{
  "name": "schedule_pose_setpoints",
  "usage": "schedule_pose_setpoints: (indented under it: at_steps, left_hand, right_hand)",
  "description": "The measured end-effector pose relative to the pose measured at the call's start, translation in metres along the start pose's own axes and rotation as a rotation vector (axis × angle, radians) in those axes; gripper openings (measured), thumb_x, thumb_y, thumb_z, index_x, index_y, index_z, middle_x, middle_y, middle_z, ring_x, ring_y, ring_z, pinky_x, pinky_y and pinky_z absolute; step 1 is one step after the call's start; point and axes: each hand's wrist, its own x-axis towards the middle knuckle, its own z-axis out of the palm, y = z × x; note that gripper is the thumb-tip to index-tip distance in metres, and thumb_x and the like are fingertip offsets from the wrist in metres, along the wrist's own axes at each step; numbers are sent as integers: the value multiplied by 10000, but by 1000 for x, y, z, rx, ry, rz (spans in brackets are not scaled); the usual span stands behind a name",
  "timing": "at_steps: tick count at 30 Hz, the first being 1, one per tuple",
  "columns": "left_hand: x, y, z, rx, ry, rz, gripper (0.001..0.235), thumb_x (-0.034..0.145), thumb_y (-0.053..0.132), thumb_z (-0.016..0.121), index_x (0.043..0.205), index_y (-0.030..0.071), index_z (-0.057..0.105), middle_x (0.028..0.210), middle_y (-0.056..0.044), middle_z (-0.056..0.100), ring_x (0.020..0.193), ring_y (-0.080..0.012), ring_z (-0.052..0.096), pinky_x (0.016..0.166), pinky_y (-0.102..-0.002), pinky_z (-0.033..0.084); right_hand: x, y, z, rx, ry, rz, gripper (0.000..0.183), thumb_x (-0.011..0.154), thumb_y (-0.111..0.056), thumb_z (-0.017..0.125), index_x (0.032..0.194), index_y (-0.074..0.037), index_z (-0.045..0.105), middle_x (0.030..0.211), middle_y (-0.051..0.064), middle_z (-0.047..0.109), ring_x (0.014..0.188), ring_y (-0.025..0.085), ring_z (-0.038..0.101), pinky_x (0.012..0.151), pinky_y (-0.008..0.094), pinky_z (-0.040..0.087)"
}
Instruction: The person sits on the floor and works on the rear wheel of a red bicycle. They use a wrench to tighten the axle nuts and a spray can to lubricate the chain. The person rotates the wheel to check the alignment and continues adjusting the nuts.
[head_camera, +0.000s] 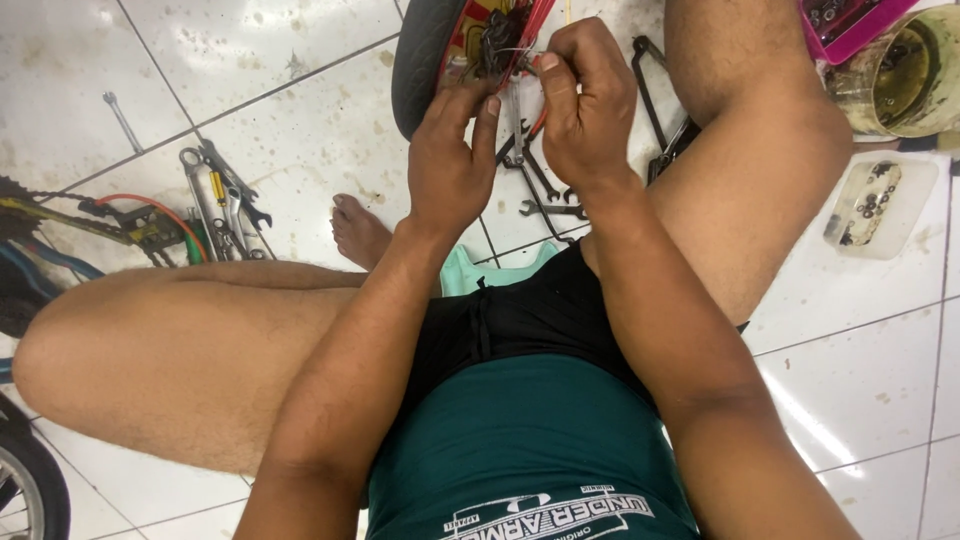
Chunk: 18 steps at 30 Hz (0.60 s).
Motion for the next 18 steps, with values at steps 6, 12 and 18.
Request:
schedule_pose_setpoints:
  at_steps: [6, 12, 18]
  left_hand:
    - [12, 2, 1, -693, -99, -904, 532, 927, 498, 508, 1116, 49, 720, 956, -108, 768, 760, -177, 696, 677, -280, 559]
    - [0, -11, 13, -682, -99, -614, 282, 978, 300, 636, 1119, 87, 754, 1013, -57, 763, 843, -156, 709, 700, -286, 624]
    - [11, -1, 3, -622, -63, -926, 556, 909, 522, 499, 1112, 49, 710, 880, -122, 720, 593, -178, 668, 525, -268, 508]
  right_hand:
    - [-17, -2, -24, -112, -485, 105, 83, 1080, -31, 580, 1002, -10, 559, 947, 132, 585, 865, 315, 559, 747, 424, 452]
    - [-21, -2, -17, -64, -671, 173, 71, 1008, -55, 627, 1049, -4, 654, 1167, 108, 606, 960, 299, 621, 717, 457, 531]
    - [-33, 16, -6, -133, -492, 261, 75, 1078, -82, 520, 1020, -45, 549, 951, 109, 611, 819, 293, 574, 682, 431, 444]
